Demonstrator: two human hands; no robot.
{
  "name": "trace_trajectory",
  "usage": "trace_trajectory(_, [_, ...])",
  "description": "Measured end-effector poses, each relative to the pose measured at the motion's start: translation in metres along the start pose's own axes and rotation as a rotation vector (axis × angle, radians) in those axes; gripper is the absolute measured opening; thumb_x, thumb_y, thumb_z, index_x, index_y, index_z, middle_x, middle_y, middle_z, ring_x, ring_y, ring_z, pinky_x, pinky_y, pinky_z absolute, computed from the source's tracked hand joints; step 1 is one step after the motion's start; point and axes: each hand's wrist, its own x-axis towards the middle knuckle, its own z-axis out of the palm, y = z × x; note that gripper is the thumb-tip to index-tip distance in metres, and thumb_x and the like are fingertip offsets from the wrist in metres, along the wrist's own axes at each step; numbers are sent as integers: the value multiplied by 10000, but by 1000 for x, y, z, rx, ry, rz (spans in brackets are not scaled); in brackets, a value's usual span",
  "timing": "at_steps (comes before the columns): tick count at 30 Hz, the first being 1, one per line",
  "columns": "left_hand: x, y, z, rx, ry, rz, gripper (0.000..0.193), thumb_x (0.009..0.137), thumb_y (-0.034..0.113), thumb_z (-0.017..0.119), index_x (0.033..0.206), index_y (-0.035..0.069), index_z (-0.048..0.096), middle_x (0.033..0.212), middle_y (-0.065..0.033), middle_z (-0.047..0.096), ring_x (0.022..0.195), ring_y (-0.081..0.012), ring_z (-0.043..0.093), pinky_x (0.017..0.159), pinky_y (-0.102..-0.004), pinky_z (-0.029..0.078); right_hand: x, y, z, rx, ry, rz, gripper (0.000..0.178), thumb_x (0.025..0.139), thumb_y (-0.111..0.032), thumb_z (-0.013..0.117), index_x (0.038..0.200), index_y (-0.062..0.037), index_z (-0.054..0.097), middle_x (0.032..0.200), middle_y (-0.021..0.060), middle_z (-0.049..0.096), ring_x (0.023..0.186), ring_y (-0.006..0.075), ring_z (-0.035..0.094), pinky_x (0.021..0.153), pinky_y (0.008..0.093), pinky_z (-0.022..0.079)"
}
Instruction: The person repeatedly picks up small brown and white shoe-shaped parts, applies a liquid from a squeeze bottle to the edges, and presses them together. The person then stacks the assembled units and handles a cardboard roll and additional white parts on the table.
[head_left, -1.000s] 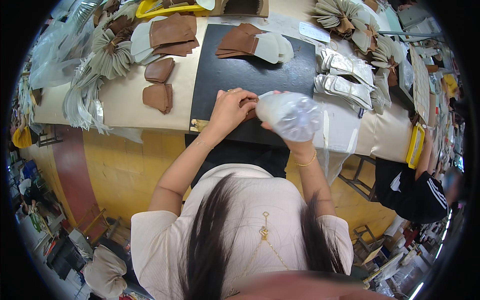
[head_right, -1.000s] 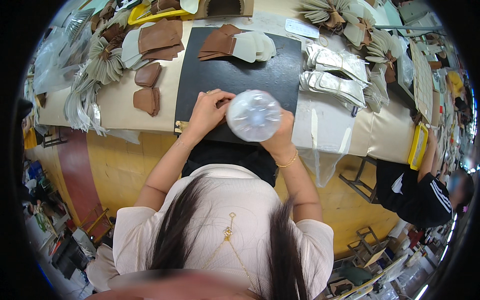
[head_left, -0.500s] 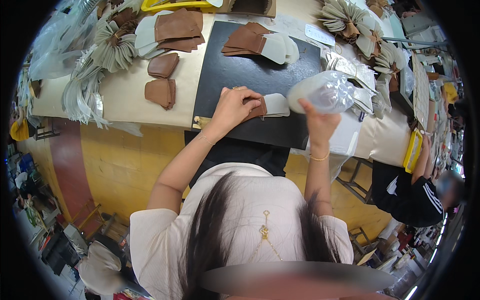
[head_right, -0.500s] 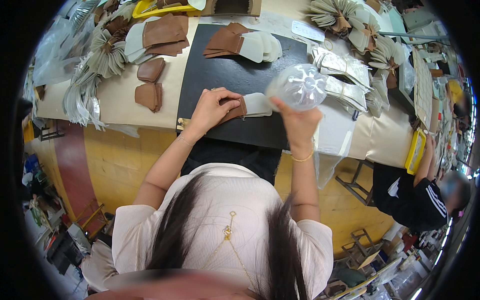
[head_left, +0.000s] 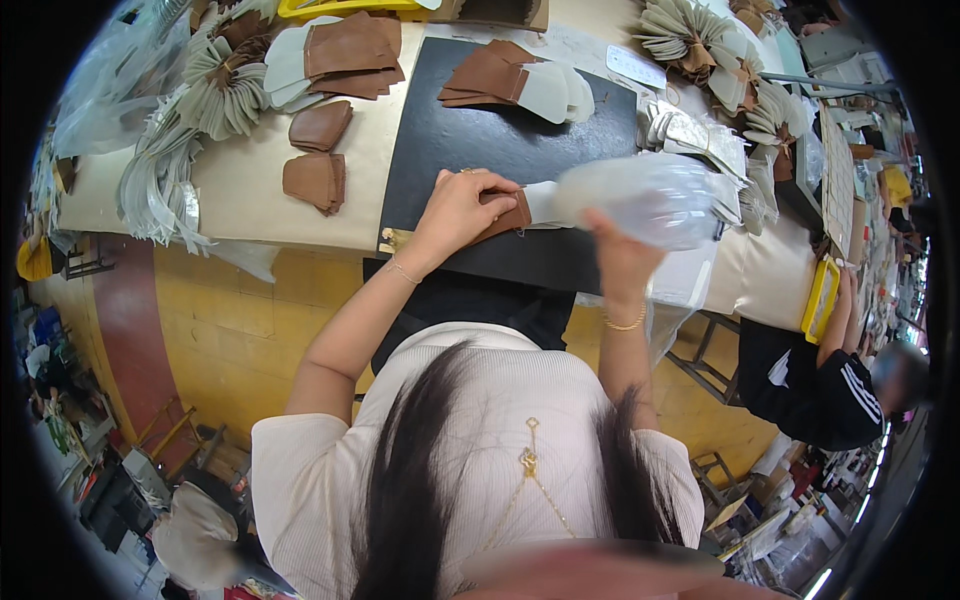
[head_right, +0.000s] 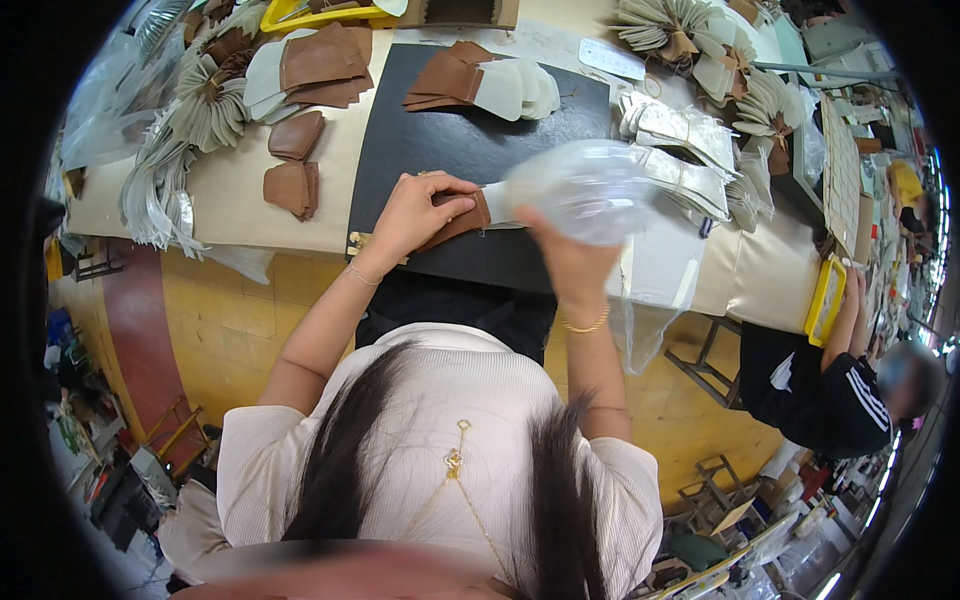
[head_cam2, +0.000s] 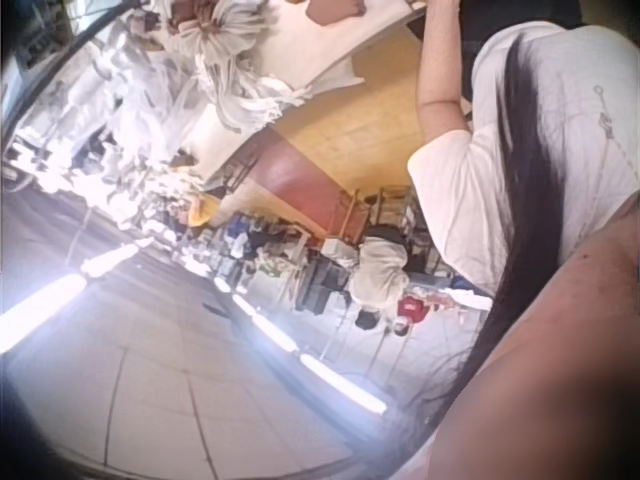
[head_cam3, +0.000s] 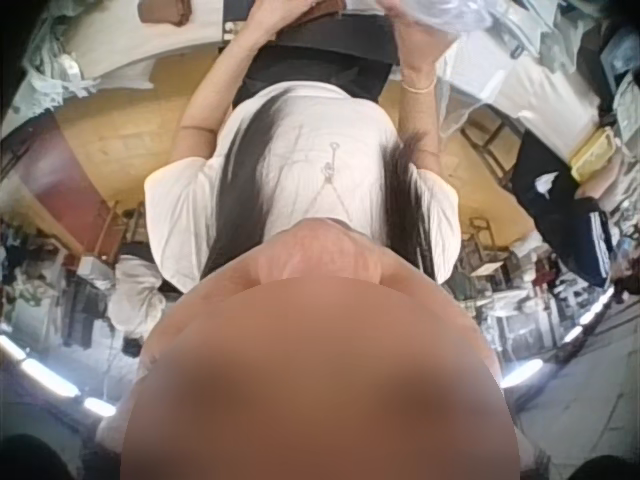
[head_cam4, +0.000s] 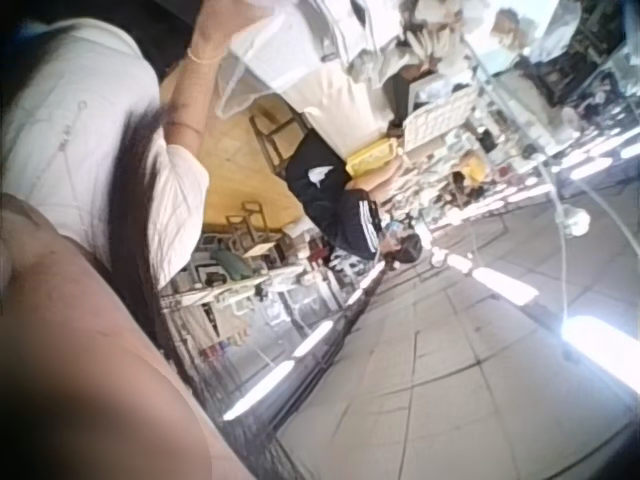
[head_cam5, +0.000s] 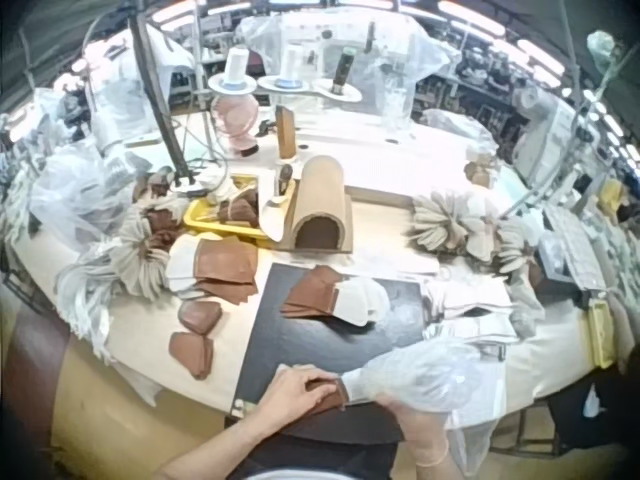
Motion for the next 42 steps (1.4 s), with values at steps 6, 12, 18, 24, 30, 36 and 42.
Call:
trace_trajectory(6, [2, 3, -1, -155, -13, -132, 300, 788, 96, 737, 1068, 9, 678, 821, -98, 707, 679, -115, 607, 708, -254, 505, 15, 5, 9, -258, -10, 105, 412, 675, -232, 888, 942, 7, 684, 822, 129, 721, 718, 209, 702, 644, 319, 539])
trace_trajectory(12, [4, 4, 1, -281, -32, -222, 324, 785, 145, 744, 1081, 72, 630, 815, -59, 697, 764, -214, 637, 866, -311, 393, 15, -3, 26, -167, -206, -184, 436, 695, -220, 877, 1005, 4, 667, 868, 114, 711, 764, 192, 687, 674, 323, 533])
trace_trajectory(18, [1, 6, -4, 5, -31, -84, 285, 789, 85, 730, 1054, 17, 647, 841, -93, 703, 761, -205, 656, 752, -317, 491, 36, 17, 4, -281, -13, 75, 489, 690, -280, 883, 995, 25, 653, 842, 119, 721, 749, 186, 696, 689, 309, 539])
trace_trajectory(24, [-6, 20, -20, 82, -159, 86, 166, 827, 69, 657, 991, 55, 680, 954, -85, 691, 881, -243, 620, 848, -332, 394, 22, 15, -18, 133, 194, 54, 507, 682, -170, 897, 1058, 42, 632, 911, 56, 693, 827, 157, 652, 772, 306, 540])
trace_trajectory(30, [-7, 27, -42, 213, -335, 141, 95, 835, 38, 619, 919, 73, 647, 988, -56, 640, 961, -255, 586, 850, -356, 372, 4, 2, -4, 330, 21, 182, 495, 657, -146, 911, 1036, 17, 638, 952, 50, 687, 850, 142, 646, 777, 312, 541])
trace_trajectory(36, [-3, 14, -33, 205, -267, 307, 100, 817, 44, 645, 911, 78, 641, 1063, -55, 592, 1010, -261, 542, 909, -367, 370, -17, 2, 7, -18, -333, 1, 618, 655, -195, 909, 1152, -10, 592, 1063, 74, 657, 963, 177, 639, 837, 326, 532])
trace_trajectory(42, [-10, -1, -24, 200, -209, 329, 124, 800, 44, 669, 914, 85, 642, 1144, -63, 582, 1083, -257, 519, 942, -376, 364, -1, 2, -12, -164, -144, -24, 530, 642, -175, 906, 1074, -6, 649, 955, 93, 705, 823, 207, 677, 758, 334, 541])
